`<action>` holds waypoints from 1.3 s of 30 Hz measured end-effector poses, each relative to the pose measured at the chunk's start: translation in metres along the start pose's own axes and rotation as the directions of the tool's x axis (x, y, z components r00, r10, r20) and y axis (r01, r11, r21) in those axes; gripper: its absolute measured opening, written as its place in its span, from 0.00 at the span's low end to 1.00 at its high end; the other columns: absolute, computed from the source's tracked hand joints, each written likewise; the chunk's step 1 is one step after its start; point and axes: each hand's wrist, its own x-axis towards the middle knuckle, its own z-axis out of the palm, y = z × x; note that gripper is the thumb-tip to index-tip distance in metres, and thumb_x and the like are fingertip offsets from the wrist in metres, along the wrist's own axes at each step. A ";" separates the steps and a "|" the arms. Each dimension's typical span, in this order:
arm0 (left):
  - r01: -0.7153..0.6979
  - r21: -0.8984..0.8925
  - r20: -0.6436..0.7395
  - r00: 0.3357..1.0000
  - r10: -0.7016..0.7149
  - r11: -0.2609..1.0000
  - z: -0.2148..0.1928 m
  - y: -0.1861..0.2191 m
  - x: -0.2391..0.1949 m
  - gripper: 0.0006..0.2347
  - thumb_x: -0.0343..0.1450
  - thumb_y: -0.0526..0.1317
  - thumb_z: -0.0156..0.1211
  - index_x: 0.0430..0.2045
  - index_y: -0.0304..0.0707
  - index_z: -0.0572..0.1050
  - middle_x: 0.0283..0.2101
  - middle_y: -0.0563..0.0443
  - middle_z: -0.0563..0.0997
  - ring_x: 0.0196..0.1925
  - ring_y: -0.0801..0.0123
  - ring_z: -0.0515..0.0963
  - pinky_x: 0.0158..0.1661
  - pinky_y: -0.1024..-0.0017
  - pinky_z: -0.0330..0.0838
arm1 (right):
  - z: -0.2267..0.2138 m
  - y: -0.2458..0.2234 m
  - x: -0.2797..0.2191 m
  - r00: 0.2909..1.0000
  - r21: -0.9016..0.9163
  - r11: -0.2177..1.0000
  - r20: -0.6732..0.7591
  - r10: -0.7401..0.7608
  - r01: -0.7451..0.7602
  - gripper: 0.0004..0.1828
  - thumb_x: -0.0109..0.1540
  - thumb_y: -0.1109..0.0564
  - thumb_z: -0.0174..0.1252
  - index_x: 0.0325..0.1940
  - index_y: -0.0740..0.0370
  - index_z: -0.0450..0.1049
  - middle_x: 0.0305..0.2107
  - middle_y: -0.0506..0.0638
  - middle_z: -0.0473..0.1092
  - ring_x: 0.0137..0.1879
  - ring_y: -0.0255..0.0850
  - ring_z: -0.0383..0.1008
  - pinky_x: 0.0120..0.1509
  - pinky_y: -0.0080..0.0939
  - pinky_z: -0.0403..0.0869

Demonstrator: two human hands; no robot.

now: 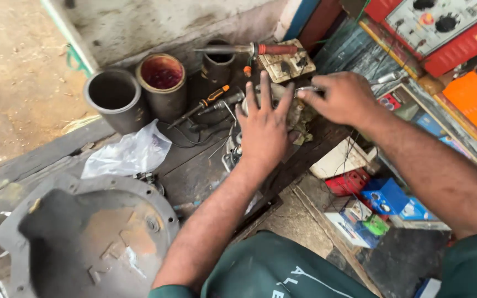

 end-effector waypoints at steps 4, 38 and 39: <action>0.020 -0.264 -0.121 0.991 -0.053 0.964 -0.008 -0.008 -0.039 0.50 0.52 0.46 0.80 0.71 0.39 0.54 0.73 0.24 0.50 0.70 0.32 0.59 0.60 0.35 0.60 | 0.013 0.041 0.008 0.987 0.247 0.963 -0.148 -0.070 0.106 0.26 0.72 0.35 0.52 0.42 0.61 0.78 0.35 0.58 0.75 0.42 0.57 0.77 0.45 0.58 0.75; 0.208 -0.201 -0.114 0.966 -0.233 0.957 0.029 -0.025 -0.066 0.33 0.66 0.52 0.69 0.69 0.62 0.62 0.65 0.25 0.68 0.54 0.36 0.78 0.49 0.50 0.75 | -0.014 -0.023 0.158 0.630 -0.299 0.555 0.339 -0.698 0.776 0.42 0.51 0.13 0.47 0.46 0.47 0.75 0.43 0.49 0.70 0.55 0.45 0.72 0.70 0.51 0.64; 0.207 -0.201 -0.112 0.966 -0.232 0.958 0.029 -0.024 -0.066 0.33 0.67 0.52 0.69 0.69 0.62 0.62 0.65 0.25 0.68 0.54 0.37 0.78 0.49 0.50 0.75 | -0.015 -0.023 0.158 0.640 -0.283 0.574 0.362 -0.678 0.768 0.43 0.50 0.13 0.48 0.43 0.49 0.75 0.38 0.47 0.70 0.49 0.44 0.74 0.66 0.49 0.68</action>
